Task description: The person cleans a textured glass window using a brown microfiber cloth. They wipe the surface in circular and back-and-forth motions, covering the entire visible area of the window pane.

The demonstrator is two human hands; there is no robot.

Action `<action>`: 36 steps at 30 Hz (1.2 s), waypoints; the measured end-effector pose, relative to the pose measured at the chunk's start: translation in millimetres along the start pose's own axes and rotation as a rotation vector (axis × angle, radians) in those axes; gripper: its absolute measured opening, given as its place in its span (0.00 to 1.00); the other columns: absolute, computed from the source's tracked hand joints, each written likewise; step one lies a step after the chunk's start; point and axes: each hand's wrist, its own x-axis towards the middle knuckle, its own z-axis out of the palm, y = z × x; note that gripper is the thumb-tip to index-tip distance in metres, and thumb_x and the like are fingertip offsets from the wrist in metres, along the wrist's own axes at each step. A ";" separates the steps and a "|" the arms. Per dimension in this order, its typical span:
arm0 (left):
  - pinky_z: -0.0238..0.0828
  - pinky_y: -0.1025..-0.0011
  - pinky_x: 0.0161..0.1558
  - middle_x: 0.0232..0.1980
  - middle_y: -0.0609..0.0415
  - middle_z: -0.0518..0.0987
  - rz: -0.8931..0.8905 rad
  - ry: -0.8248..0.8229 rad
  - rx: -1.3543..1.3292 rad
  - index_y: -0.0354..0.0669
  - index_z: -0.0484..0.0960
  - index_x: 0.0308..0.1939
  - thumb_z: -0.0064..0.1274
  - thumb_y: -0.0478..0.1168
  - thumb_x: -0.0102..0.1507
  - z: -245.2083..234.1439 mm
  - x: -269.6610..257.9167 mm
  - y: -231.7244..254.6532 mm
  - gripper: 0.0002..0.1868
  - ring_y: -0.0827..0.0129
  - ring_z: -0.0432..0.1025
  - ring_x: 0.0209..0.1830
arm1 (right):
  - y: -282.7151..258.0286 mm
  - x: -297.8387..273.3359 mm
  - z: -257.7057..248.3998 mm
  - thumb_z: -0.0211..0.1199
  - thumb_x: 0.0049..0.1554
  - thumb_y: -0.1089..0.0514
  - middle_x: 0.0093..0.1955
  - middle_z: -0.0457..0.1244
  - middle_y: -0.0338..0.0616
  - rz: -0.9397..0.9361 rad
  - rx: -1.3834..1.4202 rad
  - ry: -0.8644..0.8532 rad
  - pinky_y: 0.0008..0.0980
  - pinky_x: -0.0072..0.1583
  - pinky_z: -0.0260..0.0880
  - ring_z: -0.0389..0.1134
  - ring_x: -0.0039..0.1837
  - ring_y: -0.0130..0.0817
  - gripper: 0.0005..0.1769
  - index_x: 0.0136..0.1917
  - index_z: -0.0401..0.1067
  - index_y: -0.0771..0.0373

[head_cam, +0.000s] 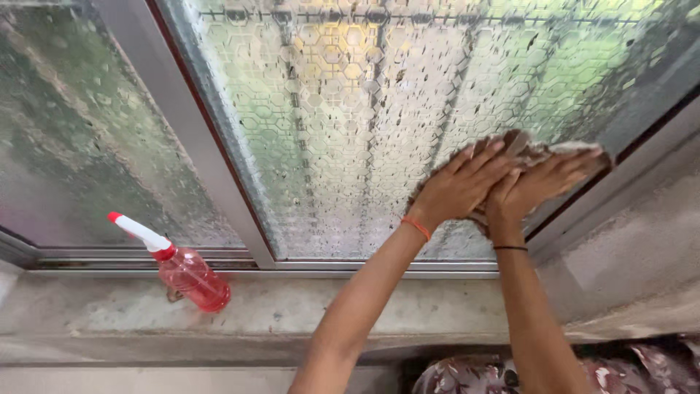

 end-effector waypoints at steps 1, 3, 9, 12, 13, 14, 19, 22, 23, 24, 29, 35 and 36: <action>0.24 0.52 0.83 0.87 0.57 0.51 0.008 0.013 0.002 0.54 0.55 0.86 0.34 0.51 0.80 -8.4 5.4 -17.4 0.30 0.62 0.43 0.87 | -12.3 14.6 0.3 0.23 0.71 0.29 0.89 0.20 0.45 -0.053 -0.018 0.003 0.61 0.83 0.22 0.21 0.89 0.50 0.40 0.88 0.20 0.42; 0.26 0.50 0.84 0.87 0.56 0.52 0.010 0.036 0.067 0.55 0.55 0.86 0.36 0.50 0.80 -25.5 11.3 -47.7 0.29 0.60 0.44 0.87 | -37.6 42.8 3.4 0.22 0.71 0.30 0.89 0.19 0.44 -0.132 -0.049 0.027 0.59 0.82 0.20 0.21 0.89 0.49 0.39 0.87 0.18 0.40; 0.26 0.48 0.84 0.87 0.59 0.49 -0.140 0.189 0.049 0.57 0.53 0.83 0.35 0.55 0.81 -66.5 -1.8 -134.7 0.28 0.57 0.44 0.87 | -154.2 80.6 5.5 0.23 0.71 0.32 0.89 0.23 0.41 -0.196 -0.046 0.057 0.56 0.83 0.22 0.22 0.87 0.51 0.37 0.88 0.27 0.43; 0.29 0.46 0.84 0.86 0.59 0.53 -0.263 0.183 0.065 0.57 0.58 0.83 0.37 0.55 0.79 -95.1 -26.7 -177.1 0.28 0.57 0.47 0.86 | -227.4 88.2 -3.5 0.28 0.72 0.35 0.88 0.26 0.46 -0.255 -0.021 0.028 0.57 0.83 0.26 0.24 0.87 0.56 0.37 0.89 0.37 0.48; 0.29 0.46 0.84 0.85 0.59 0.54 -0.311 0.177 0.072 0.57 0.60 0.83 0.37 0.54 0.79 -104.2 -35.8 -189.3 0.29 0.57 0.48 0.86 | -250.7 89.2 -7.0 0.30 0.72 0.37 0.87 0.29 0.49 -0.273 -0.030 -0.007 0.59 0.83 0.27 0.26 0.87 0.59 0.36 0.88 0.41 0.50; 0.31 0.45 0.83 0.84 0.58 0.55 -0.341 0.169 0.065 0.56 0.61 0.82 0.38 0.55 0.78 -111.9 -44.5 -200.8 0.28 0.55 0.49 0.85 | -271.0 89.5 -11.2 0.33 0.71 0.38 0.85 0.33 0.54 -0.284 -0.069 -0.082 0.62 0.83 0.30 0.29 0.85 0.64 0.35 0.86 0.45 0.53; 0.37 0.44 0.82 0.80 0.53 0.62 -0.476 0.193 0.130 0.48 0.69 0.76 0.42 0.52 0.75 -129.7 -99.4 -247.4 0.26 0.52 0.52 0.82 | -348.6 74.4 -16.1 0.38 0.74 0.45 0.85 0.39 0.60 -0.501 0.065 -0.128 0.67 0.81 0.31 0.34 0.83 0.74 0.32 0.86 0.53 0.59; 0.42 0.45 0.82 0.78 0.46 0.65 -0.508 0.178 0.168 0.41 0.74 0.71 0.44 0.48 0.77 -125.4 -132.9 -255.9 0.22 0.48 0.55 0.82 | -373.6 49.9 -15.6 0.41 0.74 0.49 0.86 0.43 0.60 -0.577 0.132 -0.202 0.66 0.80 0.32 0.37 0.83 0.74 0.32 0.87 0.58 0.61; 0.43 0.45 0.81 0.77 0.46 0.66 -0.530 0.176 0.184 0.40 0.75 0.69 0.44 0.48 0.76 -123.2 -141.8 -256.1 0.22 0.49 0.56 0.81 | -379.7 41.7 -13.2 0.42 0.74 0.50 0.86 0.44 0.58 -0.584 0.132 -0.214 0.65 0.80 0.33 0.38 0.83 0.72 0.32 0.87 0.59 0.61; 0.43 0.44 0.80 0.76 0.45 0.67 -0.551 0.174 0.200 0.39 0.76 0.67 0.44 0.47 0.76 -119.8 -147.9 -254.0 0.21 0.50 0.56 0.81 | -384.4 33.6 -10.3 0.42 0.74 0.51 0.87 0.45 0.57 -0.591 0.133 -0.226 0.65 0.80 0.33 0.39 0.84 0.71 0.32 0.87 0.60 0.61; 0.43 0.42 0.79 0.74 0.44 0.69 -0.593 0.152 0.226 0.38 0.78 0.64 0.44 0.47 0.74 -99.5 -180.6 -236.9 0.21 0.51 0.58 0.79 | -376.1 1.5 4.8 0.44 0.75 0.51 0.87 0.47 0.56 -0.643 0.146 -0.225 0.64 0.81 0.35 0.40 0.84 0.71 0.30 0.85 0.64 0.63; 0.44 0.37 0.77 0.69 0.45 0.72 -0.585 0.032 0.220 0.40 0.79 0.59 0.47 0.48 0.72 -56.1 -263.9 -205.3 0.19 0.49 0.59 0.77 | -360.7 -74.0 23.5 0.47 0.73 0.47 0.85 0.52 0.48 -0.724 0.041 -0.187 0.59 0.81 0.36 0.44 0.84 0.63 0.28 0.81 0.68 0.57; 0.45 0.37 0.76 0.68 0.45 0.72 -0.581 0.006 0.208 0.40 0.79 0.59 0.47 0.49 0.71 -51.0 -280.8 -199.1 0.19 0.49 0.60 0.76 | -357.5 -89.1 27.3 0.47 0.72 0.46 0.85 0.53 0.47 -0.743 0.023 -0.175 0.58 0.81 0.36 0.45 0.84 0.61 0.28 0.80 0.69 0.56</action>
